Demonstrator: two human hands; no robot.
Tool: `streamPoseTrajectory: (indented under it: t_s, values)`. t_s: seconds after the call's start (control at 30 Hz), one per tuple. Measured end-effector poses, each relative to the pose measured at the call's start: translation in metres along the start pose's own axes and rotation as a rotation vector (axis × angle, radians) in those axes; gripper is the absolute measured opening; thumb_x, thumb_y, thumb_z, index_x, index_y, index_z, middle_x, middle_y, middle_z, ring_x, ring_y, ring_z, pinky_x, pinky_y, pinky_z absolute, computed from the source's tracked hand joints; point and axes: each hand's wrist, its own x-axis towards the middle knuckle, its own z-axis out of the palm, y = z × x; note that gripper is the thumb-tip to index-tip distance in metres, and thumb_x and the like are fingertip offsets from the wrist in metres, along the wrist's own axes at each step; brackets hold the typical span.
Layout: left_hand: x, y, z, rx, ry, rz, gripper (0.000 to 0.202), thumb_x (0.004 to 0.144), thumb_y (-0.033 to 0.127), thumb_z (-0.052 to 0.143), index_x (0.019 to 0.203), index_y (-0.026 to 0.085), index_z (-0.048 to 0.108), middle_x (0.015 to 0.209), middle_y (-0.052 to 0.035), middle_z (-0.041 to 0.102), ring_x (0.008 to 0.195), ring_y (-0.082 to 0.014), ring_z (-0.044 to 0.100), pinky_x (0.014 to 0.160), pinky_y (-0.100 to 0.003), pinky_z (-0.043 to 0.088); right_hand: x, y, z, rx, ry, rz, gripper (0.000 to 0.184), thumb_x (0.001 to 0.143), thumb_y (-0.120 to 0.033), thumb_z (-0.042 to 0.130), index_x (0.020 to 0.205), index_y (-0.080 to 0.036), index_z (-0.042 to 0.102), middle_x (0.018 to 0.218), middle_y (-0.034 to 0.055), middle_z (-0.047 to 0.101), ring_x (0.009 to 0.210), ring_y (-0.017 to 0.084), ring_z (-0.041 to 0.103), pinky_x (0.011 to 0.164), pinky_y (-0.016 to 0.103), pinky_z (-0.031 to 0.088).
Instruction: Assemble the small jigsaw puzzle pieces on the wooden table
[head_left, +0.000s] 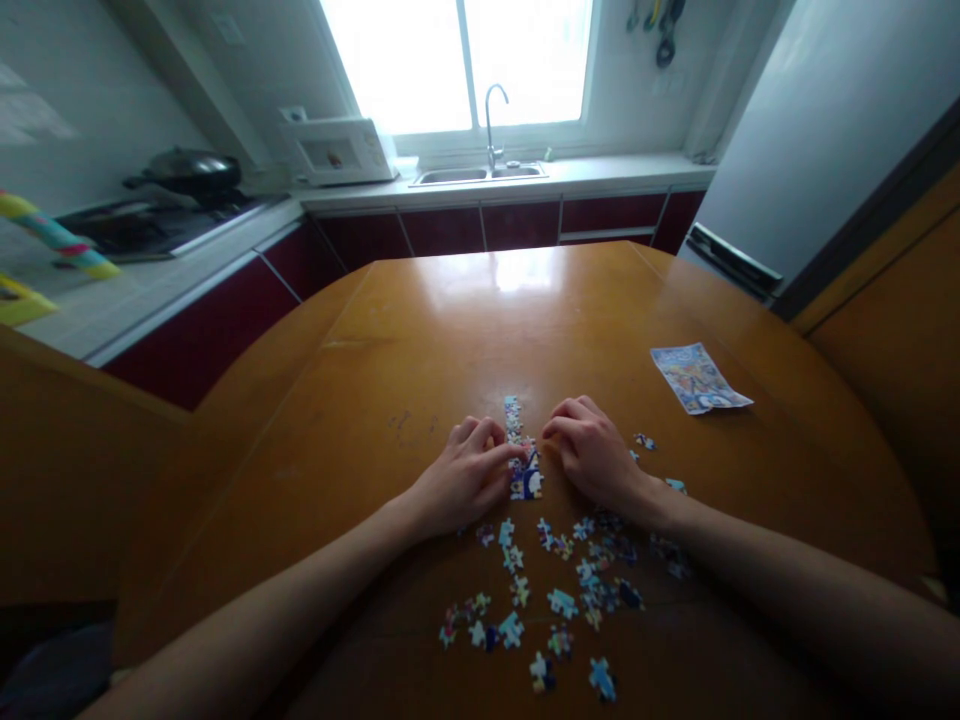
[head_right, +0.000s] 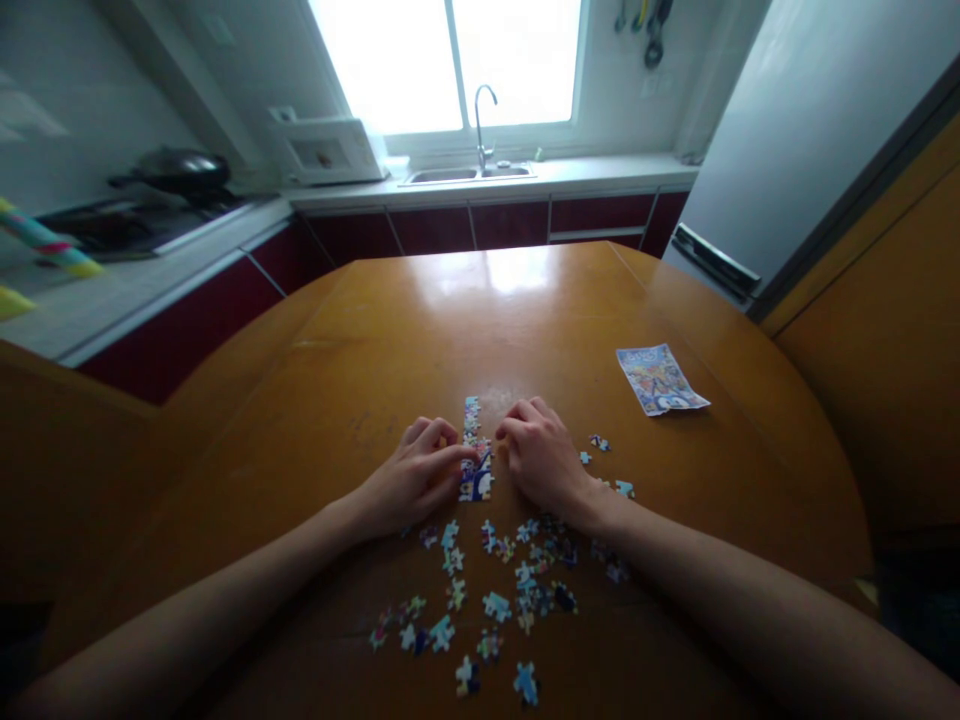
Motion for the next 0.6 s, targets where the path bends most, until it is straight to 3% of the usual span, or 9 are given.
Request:
streamPoseTrajectory:
  t_s: [0.3,0.6]
  values:
    - [0.0001,-0.0001,0.0,-0.003,-0.007,-0.006,0.031,0.096,0.022,0.056,0.125,0.031,0.063,0.107,-0.0071,0.053,0.101,-0.0246,0.044,0.092,-0.042,0.043,-0.0035,-0.0001,0.0014,0.077,-0.106,-0.16,0.027,0.086,-0.003,0.057,0.082,-0.02,0.077,0.093,0.0071,0.065,0.095,0.021,0.053,0.084,0.035,0.049]
    - [-0.0004,-0.0003,-0.0002,-0.003,-0.023,-0.015,0.031,0.095,0.021,0.056,0.124,0.03,0.063,0.108,-0.0072,0.052,0.102,-0.0253,0.043,0.094,-0.044,0.043,-0.002,-0.0018,0.0018,0.057,-0.105,-0.151,0.026,0.089,-0.007,0.058,0.082,-0.022,0.077,0.095,0.0073,0.065,0.096,0.022,0.053,0.086,0.035,0.049]
